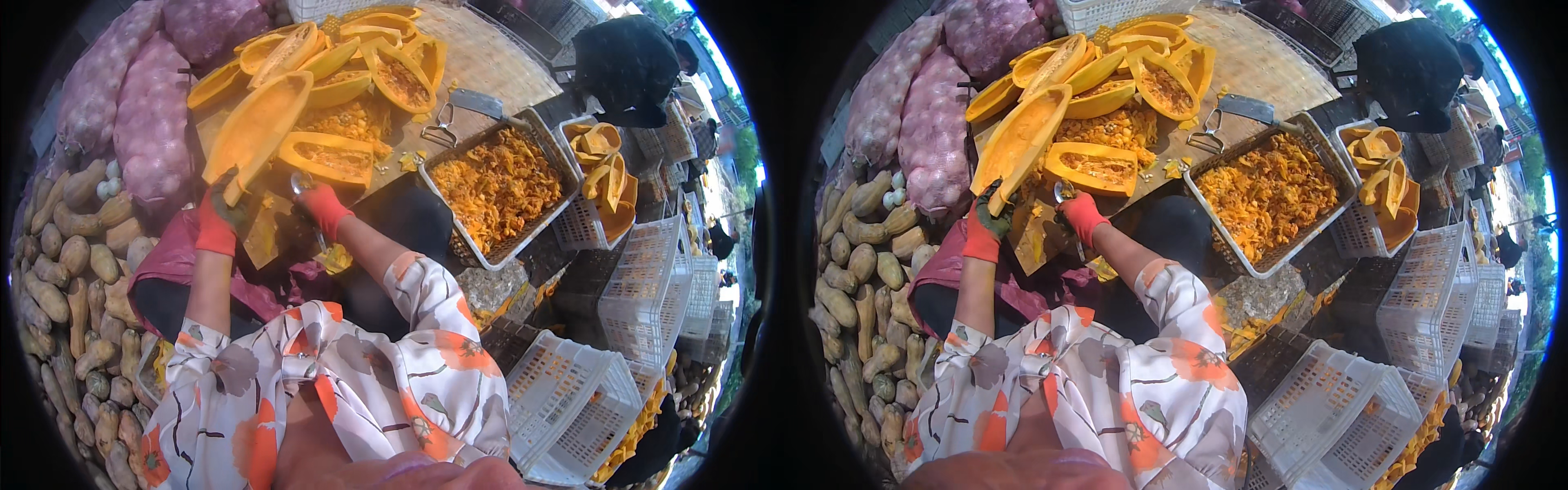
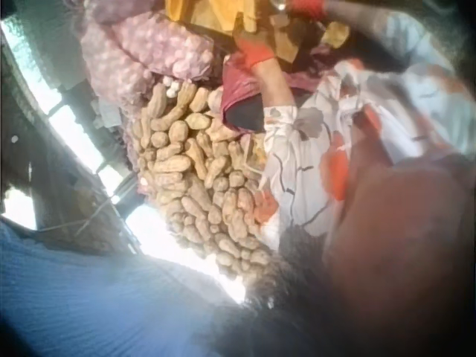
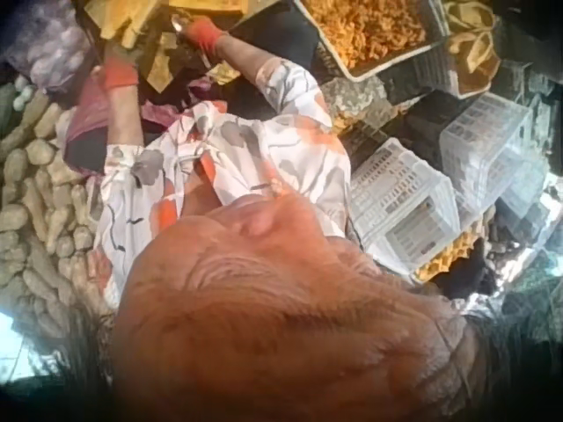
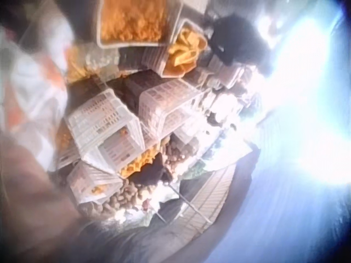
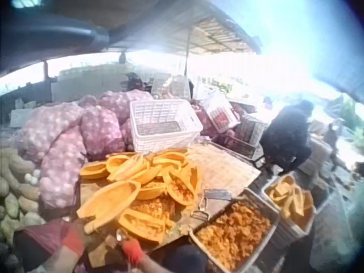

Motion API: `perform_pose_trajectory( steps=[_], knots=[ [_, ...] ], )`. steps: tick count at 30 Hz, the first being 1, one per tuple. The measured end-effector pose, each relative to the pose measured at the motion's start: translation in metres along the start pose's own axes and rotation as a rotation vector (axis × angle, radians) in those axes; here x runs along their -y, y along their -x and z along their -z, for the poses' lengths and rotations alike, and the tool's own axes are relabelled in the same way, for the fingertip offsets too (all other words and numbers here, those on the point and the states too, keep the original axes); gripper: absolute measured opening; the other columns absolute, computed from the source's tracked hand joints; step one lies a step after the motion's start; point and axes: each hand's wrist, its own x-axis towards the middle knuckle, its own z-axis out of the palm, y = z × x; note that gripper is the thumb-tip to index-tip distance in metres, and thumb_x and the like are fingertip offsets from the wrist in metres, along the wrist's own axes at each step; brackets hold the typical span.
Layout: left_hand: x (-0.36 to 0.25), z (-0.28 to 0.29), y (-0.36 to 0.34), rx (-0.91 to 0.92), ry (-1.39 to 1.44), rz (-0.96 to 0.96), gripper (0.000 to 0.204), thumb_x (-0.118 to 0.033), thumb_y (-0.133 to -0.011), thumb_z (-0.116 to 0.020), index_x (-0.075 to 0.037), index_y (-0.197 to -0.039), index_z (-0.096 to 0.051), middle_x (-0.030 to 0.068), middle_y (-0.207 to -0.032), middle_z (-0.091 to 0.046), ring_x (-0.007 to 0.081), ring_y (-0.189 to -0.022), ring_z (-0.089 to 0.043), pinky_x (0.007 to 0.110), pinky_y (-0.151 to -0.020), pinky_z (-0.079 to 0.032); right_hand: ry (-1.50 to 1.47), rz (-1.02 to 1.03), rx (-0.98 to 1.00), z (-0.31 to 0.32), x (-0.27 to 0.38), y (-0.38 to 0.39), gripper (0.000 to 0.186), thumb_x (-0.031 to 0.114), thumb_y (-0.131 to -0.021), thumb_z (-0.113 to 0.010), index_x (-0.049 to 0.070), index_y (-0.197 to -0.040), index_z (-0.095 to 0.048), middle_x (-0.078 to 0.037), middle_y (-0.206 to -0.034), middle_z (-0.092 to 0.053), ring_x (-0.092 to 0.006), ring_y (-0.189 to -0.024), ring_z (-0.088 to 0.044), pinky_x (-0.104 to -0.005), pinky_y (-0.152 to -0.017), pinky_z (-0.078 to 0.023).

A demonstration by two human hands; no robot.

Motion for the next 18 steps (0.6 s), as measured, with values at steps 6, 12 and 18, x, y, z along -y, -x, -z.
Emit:
perform_pose_trajectory(
  steps=[6,12,18],
  knots=[
    [0.017,-0.06,-0.022,0.225,-0.523,-0.431,0.028,-0.011,-0.091,-0.056,-0.001,-0.116,-0.059,0.014,-0.113,-0.062,0.0262,-0.101,-0.063,0.041,-0.08,-0.057,0.256,0.267,0.112,-0.026,-0.031,-0.011,0.032,0.017,-0.079,-0.069,0.0,-0.103,-0.061,-0.015,-0.087,-0.067,-0.0243,-0.081,-0.064,-0.0361,-0.072,-0.049],
    [0.012,-0.233,-0.083,0.023,-0.086,0.02,0.031,-0.003,-0.085,-0.061,-0.004,-0.116,-0.06,0.0138,-0.103,-0.064,0.0313,-0.09,-0.065,0.044,-0.069,-0.058,0.372,0.238,0.261,-0.033,-0.002,0.026,0.036,0.02,-0.079,-0.065,-0.002,-0.105,-0.055,-0.027,-0.095,-0.064,-0.0361,-0.09,-0.064,-0.0407,-0.078,-0.048],
    [0.044,-0.321,-0.183,0.104,-0.9,-0.327,0.03,-0.015,-0.084,-0.063,-0.012,-0.114,-0.065,0.0083,-0.101,-0.068,0.0263,-0.092,-0.067,0.04,-0.07,-0.056,0.271,0.308,0.189,-0.032,0.005,0.029,0.031,0.018,-0.08,-0.062,-0.002,-0.101,-0.053,-0.026,-0.093,-0.064,-0.0382,-0.091,-0.064,-0.0419,-0.078,-0.048]
  ],
)
